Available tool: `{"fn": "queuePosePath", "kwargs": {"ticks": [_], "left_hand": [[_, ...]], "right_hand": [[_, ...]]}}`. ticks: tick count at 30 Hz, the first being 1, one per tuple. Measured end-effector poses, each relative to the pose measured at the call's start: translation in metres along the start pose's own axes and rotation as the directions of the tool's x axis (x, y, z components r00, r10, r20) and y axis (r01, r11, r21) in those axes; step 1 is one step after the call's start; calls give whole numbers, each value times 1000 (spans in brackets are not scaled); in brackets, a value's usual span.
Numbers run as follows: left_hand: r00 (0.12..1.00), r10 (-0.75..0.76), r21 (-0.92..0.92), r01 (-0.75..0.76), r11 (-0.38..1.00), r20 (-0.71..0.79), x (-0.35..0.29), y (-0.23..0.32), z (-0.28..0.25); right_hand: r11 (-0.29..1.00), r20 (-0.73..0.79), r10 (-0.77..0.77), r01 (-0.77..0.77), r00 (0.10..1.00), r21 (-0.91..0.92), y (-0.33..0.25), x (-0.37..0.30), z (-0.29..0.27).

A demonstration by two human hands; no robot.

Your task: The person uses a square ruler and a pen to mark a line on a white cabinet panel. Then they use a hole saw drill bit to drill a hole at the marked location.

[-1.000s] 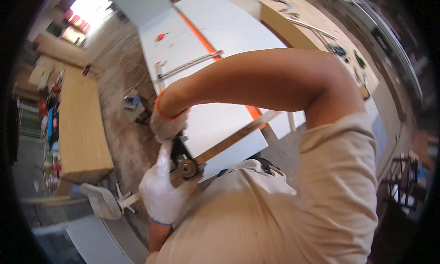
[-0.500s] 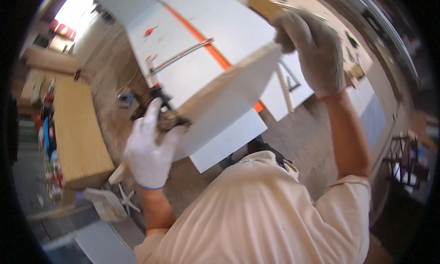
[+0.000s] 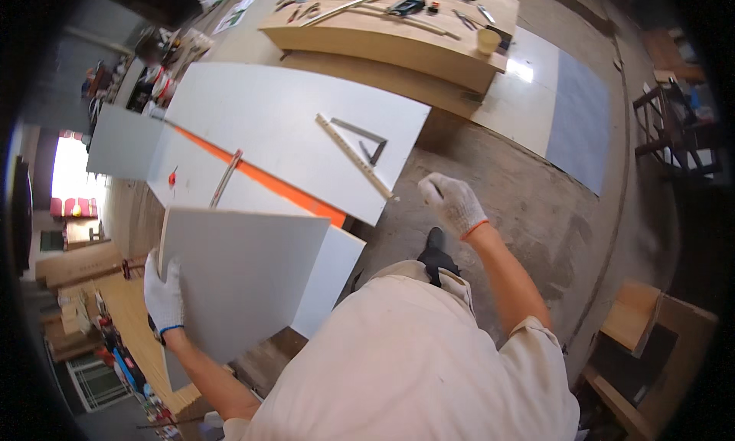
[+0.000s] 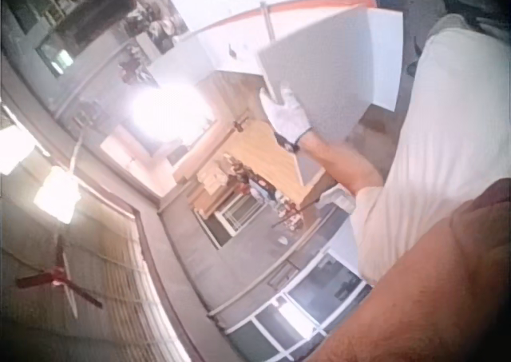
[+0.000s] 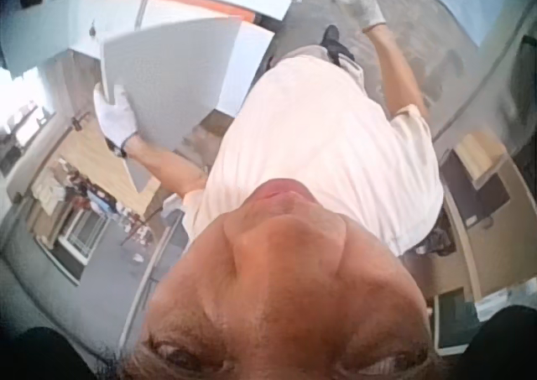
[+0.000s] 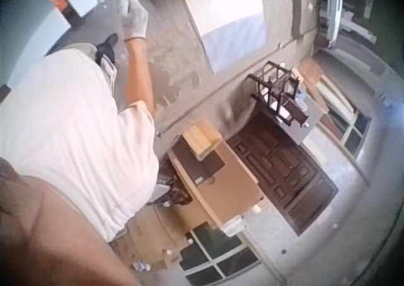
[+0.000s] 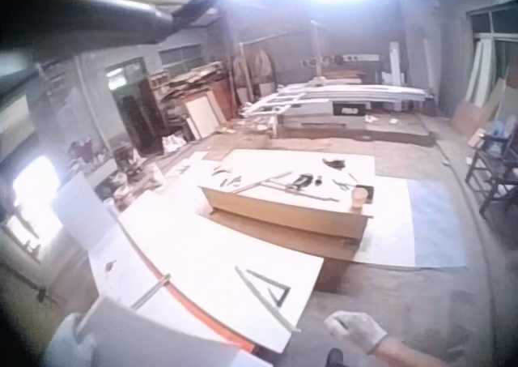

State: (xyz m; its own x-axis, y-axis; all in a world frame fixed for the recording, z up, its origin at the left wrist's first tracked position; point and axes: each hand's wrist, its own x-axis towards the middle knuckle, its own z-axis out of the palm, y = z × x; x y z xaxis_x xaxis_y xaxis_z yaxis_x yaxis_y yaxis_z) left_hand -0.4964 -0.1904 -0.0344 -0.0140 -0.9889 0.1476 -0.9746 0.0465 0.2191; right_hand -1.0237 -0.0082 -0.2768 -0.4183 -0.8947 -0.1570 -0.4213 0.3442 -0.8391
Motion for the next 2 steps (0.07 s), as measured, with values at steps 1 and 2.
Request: {"fn": "queuePosePath", "kwargs": {"ticks": [1, 2], "left_hand": [[998, -38, -25, 40, 999, 52, 13, 10, 7], [992, -77, -52, 83, 995, 101, 26, 9, 11]], "right_hand": [[998, 10, 3, -2, 1000, -59, 25, 7, -19], [993, 20, 2, 1, 1000, -122, 46, 12, -35]]}}
